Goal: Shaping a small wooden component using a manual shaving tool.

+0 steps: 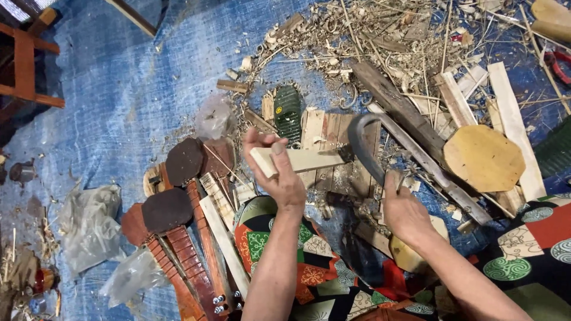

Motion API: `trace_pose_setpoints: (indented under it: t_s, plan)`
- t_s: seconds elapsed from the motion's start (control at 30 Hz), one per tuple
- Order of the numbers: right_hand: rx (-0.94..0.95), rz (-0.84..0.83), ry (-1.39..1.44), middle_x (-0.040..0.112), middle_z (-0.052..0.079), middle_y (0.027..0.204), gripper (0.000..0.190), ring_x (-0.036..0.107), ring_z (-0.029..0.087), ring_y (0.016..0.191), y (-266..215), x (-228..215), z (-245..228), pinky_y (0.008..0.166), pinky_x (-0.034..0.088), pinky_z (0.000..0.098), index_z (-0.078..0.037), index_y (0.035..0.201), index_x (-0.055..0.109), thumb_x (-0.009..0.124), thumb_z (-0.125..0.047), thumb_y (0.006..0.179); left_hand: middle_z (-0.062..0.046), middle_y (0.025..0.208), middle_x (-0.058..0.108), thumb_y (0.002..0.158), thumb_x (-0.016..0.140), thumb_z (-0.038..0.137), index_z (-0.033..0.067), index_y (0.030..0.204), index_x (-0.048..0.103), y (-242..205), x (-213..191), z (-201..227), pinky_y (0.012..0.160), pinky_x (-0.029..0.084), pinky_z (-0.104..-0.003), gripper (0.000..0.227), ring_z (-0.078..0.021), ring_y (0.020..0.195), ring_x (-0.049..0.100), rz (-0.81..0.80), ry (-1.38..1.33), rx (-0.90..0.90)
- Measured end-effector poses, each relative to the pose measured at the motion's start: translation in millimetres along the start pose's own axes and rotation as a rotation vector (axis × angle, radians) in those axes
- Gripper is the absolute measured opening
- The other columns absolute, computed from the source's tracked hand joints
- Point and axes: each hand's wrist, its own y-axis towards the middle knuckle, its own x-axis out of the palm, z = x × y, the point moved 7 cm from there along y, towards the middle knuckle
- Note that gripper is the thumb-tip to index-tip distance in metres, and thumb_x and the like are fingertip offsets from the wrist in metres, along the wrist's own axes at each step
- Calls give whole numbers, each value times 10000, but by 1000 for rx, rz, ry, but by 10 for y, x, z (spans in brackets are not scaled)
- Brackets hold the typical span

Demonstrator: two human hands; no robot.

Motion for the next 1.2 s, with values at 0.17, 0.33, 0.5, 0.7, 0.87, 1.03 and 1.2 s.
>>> trace_pose_setpoints:
  t_s: [0.17,0.33,0.5,0.7,0.87,1.03,1.2]
  plan:
    - [-193,105,-328,519,282,1448,605,467,452,1406,758,563,529,1194,309,614,-96,1537,351,514,-343,1010,-90,1000,595,1037,564,230,75,1495,379,238,-248,228,720,594,-272,517,-161,819,649,46,-54,103]
    - [-554,302,-227,441,341,1447,803,384,598,1381,346,305,144,1123,354,688,-96,1566,340,708,-365,905,-91,909,668,1017,561,345,128,1319,496,392,-479,-2,663,585,-280,377,-204,789,707,100,-289,-146]
    - [-494,151,-231,348,267,1559,985,293,554,1462,327,317,124,1187,289,635,-260,1644,228,770,-483,852,-85,1006,760,1012,575,468,220,1334,561,482,-610,-146,716,580,-329,407,-247,886,761,11,-679,-402]
    - [-432,-46,213,469,331,1477,845,420,585,1378,276,406,173,1133,400,694,-78,1496,463,883,-262,787,-114,1114,749,959,625,524,102,1497,403,495,-549,-89,792,651,-355,719,-229,972,752,103,-562,-477]
    - [-337,-18,487,603,243,1423,921,565,447,1329,145,446,153,1092,483,542,-163,1430,585,1002,-276,617,-114,1188,673,1008,603,156,68,1400,466,240,-396,-370,971,531,-427,424,-264,1068,703,42,-312,-774]
    - [-504,-162,847,778,165,938,401,696,224,736,159,484,186,638,665,405,12,1235,711,789,-80,852,-192,1132,738,939,732,154,88,1258,554,223,-521,-558,887,639,-437,371,-326,986,762,176,-430,-742]
    - [-481,-140,958,768,162,872,300,711,218,678,138,453,169,611,665,406,31,1173,761,749,-35,880,-188,1093,753,914,779,242,89,1238,571,239,-462,-466,855,658,-431,414,-316,950,770,181,-454,-692]
